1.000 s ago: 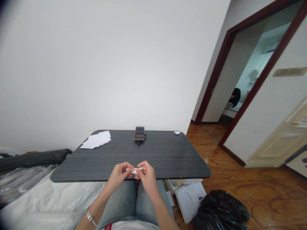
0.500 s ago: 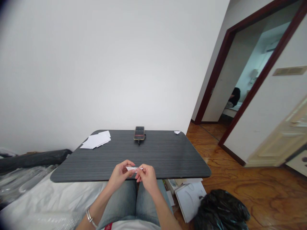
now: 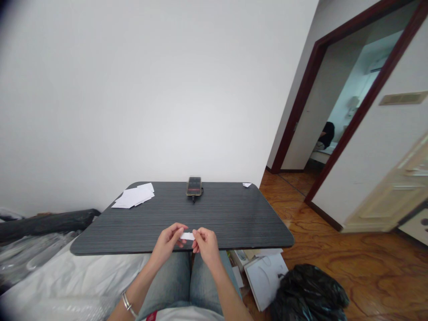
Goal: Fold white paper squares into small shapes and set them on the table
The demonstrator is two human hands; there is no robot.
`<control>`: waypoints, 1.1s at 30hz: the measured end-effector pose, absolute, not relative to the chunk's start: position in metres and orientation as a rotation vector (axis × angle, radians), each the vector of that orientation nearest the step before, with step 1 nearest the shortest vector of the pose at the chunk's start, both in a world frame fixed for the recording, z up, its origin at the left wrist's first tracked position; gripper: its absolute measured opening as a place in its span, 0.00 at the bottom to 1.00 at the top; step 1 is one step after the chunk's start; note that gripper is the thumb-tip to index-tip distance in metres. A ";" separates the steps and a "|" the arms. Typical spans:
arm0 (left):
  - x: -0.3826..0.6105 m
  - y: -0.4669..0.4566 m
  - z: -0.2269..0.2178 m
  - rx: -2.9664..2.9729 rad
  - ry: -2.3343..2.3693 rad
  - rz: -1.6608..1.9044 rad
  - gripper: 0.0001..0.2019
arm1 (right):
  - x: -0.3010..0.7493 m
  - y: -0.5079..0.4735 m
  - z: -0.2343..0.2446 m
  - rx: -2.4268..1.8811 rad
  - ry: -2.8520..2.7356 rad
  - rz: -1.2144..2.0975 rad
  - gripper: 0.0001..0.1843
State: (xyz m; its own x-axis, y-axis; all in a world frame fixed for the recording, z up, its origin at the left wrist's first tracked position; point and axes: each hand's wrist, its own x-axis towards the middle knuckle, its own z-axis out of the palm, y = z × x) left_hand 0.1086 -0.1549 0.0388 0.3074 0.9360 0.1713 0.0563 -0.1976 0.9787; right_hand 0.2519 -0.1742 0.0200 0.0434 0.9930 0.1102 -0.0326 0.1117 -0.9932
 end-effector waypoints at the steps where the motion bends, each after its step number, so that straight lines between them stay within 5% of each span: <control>1: 0.108 -0.156 0.040 1.606 0.952 1.085 0.12 | 0.253 -0.173 0.019 -1.125 -1.176 1.120 0.20; 7: 0.103 -0.158 0.047 1.930 0.991 1.130 0.08 | 0.257 -0.171 0.018 -1.074 -1.067 1.234 0.22; 14: 0.106 -0.155 0.039 1.732 1.124 1.109 0.11 | 0.255 -0.170 0.017 -0.974 -1.015 1.198 0.17; 33: 0.113 -0.158 0.030 1.741 1.043 1.097 0.12 | 0.246 -0.168 0.007 -0.979 -0.882 1.184 0.25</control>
